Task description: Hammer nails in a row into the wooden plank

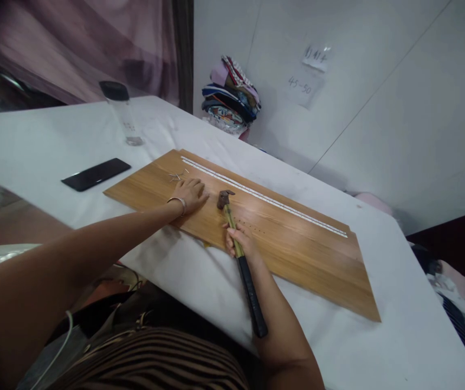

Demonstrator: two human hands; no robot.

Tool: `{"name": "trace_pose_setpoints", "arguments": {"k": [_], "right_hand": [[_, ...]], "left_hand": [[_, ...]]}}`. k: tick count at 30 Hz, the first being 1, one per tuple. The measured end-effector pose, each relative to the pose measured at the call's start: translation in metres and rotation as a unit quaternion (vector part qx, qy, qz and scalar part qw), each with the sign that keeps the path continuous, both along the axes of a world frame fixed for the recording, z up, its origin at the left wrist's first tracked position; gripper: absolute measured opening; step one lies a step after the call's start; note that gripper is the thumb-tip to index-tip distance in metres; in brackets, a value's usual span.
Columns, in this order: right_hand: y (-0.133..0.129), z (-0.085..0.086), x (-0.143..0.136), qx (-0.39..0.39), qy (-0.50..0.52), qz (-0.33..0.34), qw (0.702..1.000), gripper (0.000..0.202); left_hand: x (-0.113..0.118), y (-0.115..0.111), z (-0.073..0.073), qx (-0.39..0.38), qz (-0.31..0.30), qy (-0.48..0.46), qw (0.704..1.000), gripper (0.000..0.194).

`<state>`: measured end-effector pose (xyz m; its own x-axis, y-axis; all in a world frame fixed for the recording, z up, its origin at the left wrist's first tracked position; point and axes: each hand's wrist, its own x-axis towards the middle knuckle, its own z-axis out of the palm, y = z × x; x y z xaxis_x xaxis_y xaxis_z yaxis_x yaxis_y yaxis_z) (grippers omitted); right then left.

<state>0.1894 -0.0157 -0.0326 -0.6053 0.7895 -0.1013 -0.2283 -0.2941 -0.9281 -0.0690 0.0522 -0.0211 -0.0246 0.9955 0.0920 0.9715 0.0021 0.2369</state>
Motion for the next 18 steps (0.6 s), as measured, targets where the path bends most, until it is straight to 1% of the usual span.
{"name": "trace_pose_setpoints", "arguments": {"k": [6,18], "right_hand": [[-0.0003,0.0031,-0.0011,-0.010,0.001,-0.002,1.000,0.043],[-0.0009,0.0019,-0.0004,-0.005,-0.005,0.000,1.000,0.043]], "left_hand": [[-0.0008,-0.0002,-0.0001,0.000,0.003,0.003,1.000,0.051],[-0.0010,0.0009,-0.0014,0.005,0.001,0.013,1.000,0.048]]}}
